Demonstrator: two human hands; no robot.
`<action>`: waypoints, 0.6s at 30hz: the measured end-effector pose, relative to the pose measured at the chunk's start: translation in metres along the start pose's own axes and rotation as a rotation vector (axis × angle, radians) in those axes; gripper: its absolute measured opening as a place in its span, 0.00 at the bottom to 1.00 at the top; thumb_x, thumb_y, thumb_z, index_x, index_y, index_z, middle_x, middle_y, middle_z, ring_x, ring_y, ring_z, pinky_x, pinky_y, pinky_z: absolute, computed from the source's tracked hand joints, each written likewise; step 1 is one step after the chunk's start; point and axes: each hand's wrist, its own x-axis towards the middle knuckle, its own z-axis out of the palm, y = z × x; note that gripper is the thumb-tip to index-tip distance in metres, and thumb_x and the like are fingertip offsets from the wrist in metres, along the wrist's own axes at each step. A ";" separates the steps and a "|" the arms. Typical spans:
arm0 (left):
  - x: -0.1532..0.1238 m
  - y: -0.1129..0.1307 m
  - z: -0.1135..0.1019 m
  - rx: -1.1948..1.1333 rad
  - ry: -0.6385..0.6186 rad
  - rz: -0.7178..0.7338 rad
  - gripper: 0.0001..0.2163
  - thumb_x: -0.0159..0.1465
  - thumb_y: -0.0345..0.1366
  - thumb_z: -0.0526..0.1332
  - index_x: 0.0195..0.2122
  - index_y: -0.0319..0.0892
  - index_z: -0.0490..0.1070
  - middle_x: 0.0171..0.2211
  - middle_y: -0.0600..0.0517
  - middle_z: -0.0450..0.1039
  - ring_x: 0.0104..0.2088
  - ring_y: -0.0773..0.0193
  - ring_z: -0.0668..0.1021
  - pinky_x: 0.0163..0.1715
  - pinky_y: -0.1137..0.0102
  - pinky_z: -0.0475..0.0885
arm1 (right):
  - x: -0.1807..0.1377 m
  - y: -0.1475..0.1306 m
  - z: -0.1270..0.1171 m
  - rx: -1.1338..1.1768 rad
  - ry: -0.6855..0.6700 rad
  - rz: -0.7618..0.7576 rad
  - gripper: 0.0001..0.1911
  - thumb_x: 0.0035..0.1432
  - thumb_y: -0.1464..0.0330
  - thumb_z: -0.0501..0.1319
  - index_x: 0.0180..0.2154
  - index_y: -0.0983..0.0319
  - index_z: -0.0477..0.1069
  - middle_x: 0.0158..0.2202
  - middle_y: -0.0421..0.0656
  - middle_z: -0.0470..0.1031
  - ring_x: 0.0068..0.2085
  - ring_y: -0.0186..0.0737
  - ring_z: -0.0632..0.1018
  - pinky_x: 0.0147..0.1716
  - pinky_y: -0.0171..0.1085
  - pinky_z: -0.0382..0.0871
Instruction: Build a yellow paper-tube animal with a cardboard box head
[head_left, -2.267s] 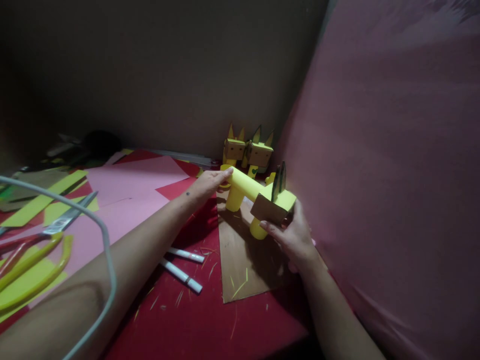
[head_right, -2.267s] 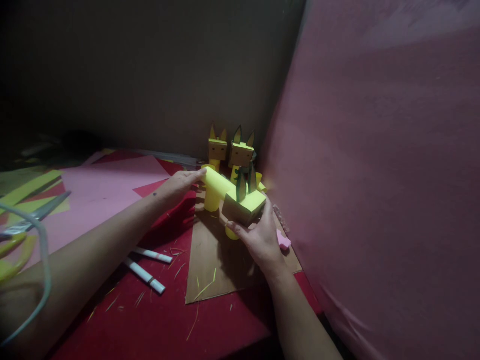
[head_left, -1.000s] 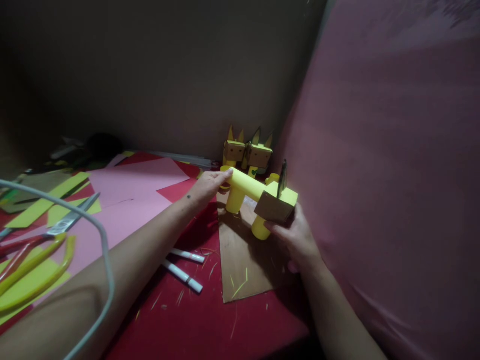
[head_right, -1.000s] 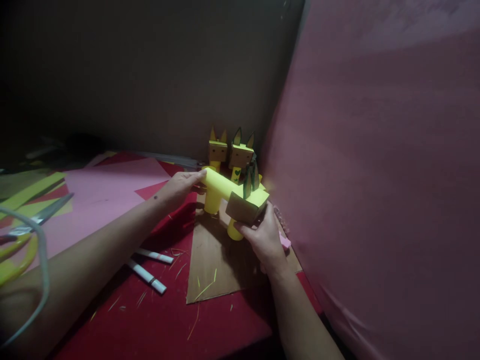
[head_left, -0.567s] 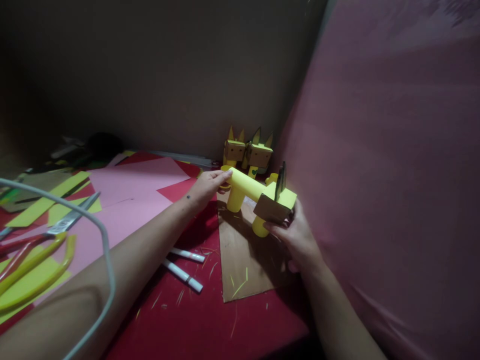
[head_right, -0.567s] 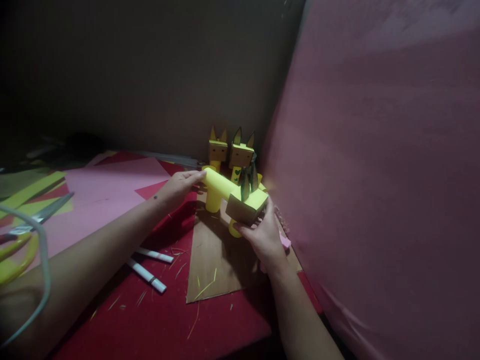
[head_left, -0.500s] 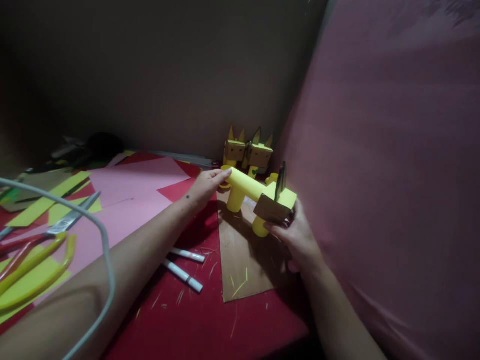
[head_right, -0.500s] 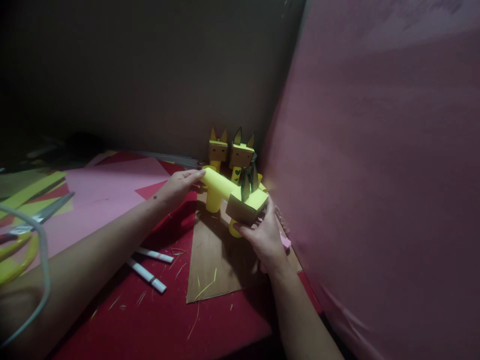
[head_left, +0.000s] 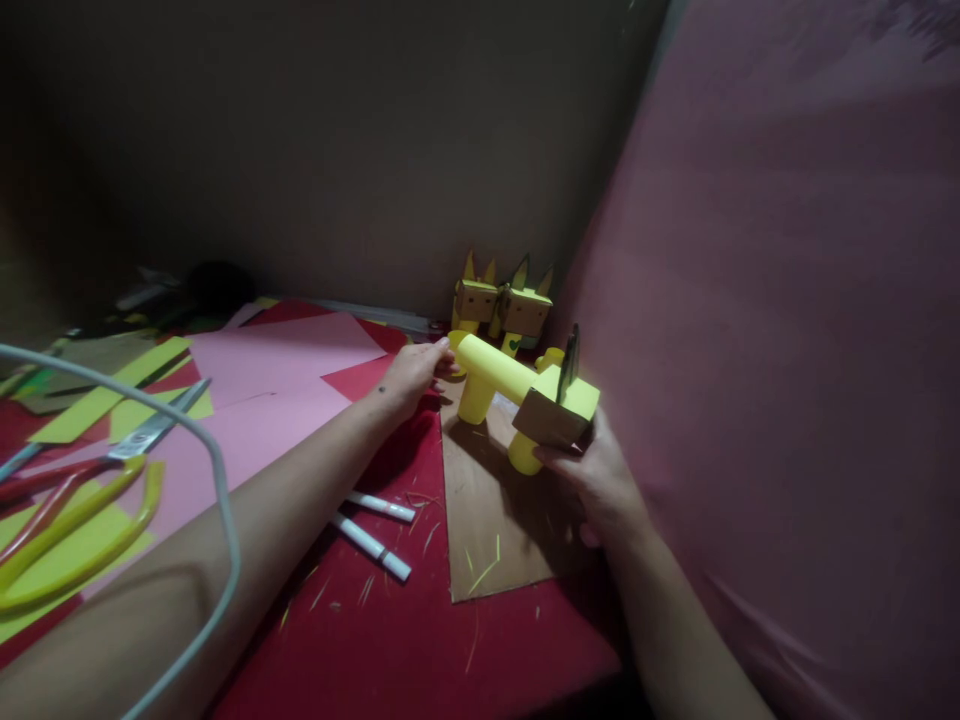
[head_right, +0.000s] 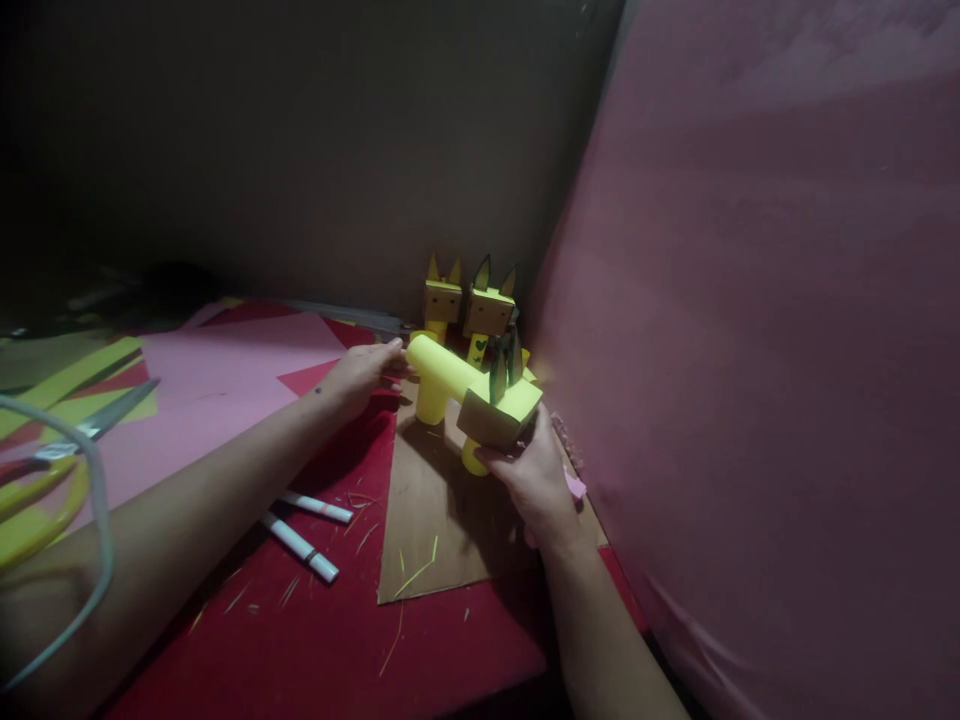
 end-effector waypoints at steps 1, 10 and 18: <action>0.000 0.000 0.000 -0.001 0.001 -0.013 0.17 0.59 0.49 0.64 0.27 0.37 0.72 0.24 0.46 0.76 0.26 0.61 0.79 0.22 0.71 0.67 | 0.000 0.000 0.000 -0.014 0.001 -0.009 0.38 0.39 0.66 0.72 0.53 0.58 0.63 0.51 0.50 0.74 0.50 0.56 0.78 0.48 0.50 0.76; 0.000 0.001 -0.002 -0.006 0.041 -0.080 0.15 0.62 0.45 0.61 0.26 0.38 0.71 0.24 0.46 0.76 0.25 0.63 0.77 0.19 0.73 0.67 | 0.000 0.002 0.005 0.017 -0.014 0.030 0.44 0.37 0.63 0.74 0.55 0.58 0.58 0.53 0.52 0.72 0.49 0.55 0.78 0.45 0.49 0.77; 0.003 -0.007 -0.006 0.041 -0.036 -0.091 0.06 0.50 0.33 0.64 0.29 0.40 0.70 0.26 0.48 0.75 0.25 0.61 0.76 0.25 0.66 0.72 | -0.001 0.008 0.001 -0.037 -0.064 0.019 0.39 0.40 0.70 0.70 0.55 0.56 0.60 0.55 0.49 0.71 0.53 0.55 0.76 0.49 0.49 0.75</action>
